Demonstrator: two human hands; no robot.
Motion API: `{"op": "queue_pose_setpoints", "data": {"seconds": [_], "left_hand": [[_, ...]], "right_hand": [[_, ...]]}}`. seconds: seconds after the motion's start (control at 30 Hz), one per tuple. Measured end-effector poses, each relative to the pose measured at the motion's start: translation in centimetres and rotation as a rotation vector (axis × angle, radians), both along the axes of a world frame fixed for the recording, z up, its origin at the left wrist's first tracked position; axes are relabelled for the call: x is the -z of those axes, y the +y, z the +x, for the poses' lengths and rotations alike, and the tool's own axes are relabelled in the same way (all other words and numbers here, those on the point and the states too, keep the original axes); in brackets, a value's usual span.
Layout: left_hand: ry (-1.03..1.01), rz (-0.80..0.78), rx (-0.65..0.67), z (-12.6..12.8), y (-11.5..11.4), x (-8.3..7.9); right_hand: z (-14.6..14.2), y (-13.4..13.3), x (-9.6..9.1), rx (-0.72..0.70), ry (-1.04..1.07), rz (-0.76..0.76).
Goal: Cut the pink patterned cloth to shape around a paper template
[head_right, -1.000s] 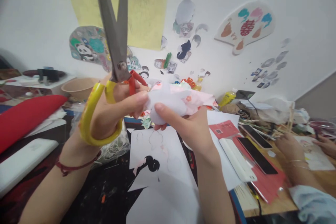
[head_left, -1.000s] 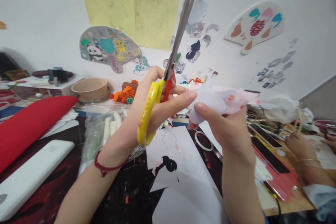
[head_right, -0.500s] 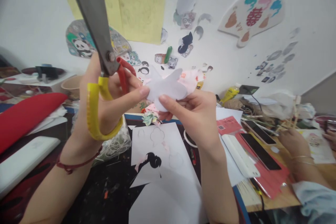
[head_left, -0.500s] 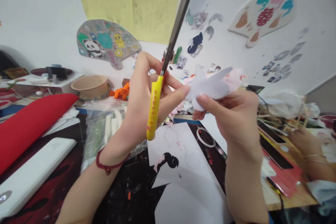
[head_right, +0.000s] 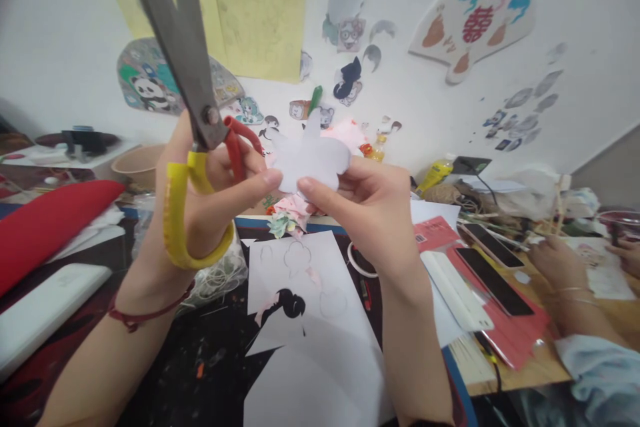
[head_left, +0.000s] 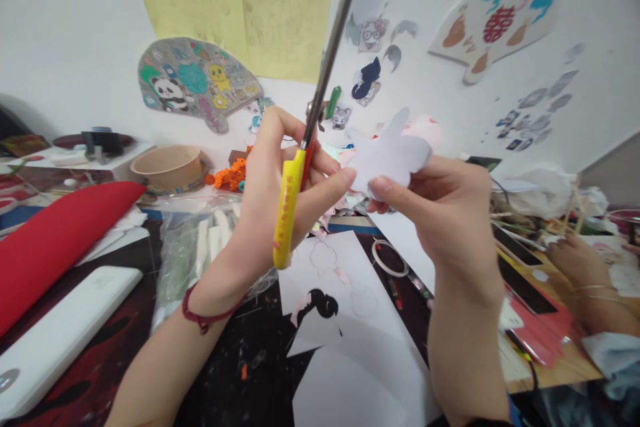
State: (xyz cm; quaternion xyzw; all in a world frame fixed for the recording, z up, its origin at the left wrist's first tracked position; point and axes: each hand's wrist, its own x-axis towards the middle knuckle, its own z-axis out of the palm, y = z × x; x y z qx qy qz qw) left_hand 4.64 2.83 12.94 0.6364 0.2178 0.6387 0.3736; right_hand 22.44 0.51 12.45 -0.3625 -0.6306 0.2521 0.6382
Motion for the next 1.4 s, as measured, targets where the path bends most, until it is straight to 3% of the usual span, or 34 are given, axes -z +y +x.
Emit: {"op": "queue_pose_setpoints", "data": {"seconds": [0.1, 0.27, 0.5, 0.93, 1.23, 1.4], "left_hand": [[0.011, -0.034, -0.009, 0.1, 0.0, 0.0], [0.064, -0.106, 0.039, 0.2, 0.0, 0.3], [0.001, -0.059, 0.014, 0.5, -0.1, 0.5], [-0.013, -0.104, -0.015, 1.1, 0.5, 0.9], [-0.026, -0.104, -0.006, 1.4, 0.5, 1.1], [-0.035, -0.093, 0.016, 1.5, 0.7, 1.4]], "right_hand": [[0.3, 0.1, 0.0, -0.051, -0.03, -0.044], [0.1, 0.3, 0.2, -0.016, -0.007, -0.002], [0.4, 0.7, 0.0, -0.012, -0.037, 0.067], [1.2, 0.8, 0.1, 0.032, -0.194, -0.027], [1.1, 1.1, -0.1, -0.153, -0.12, -0.139], [1.1, 1.0, -0.3, -0.182, -0.137, -0.146]]}}
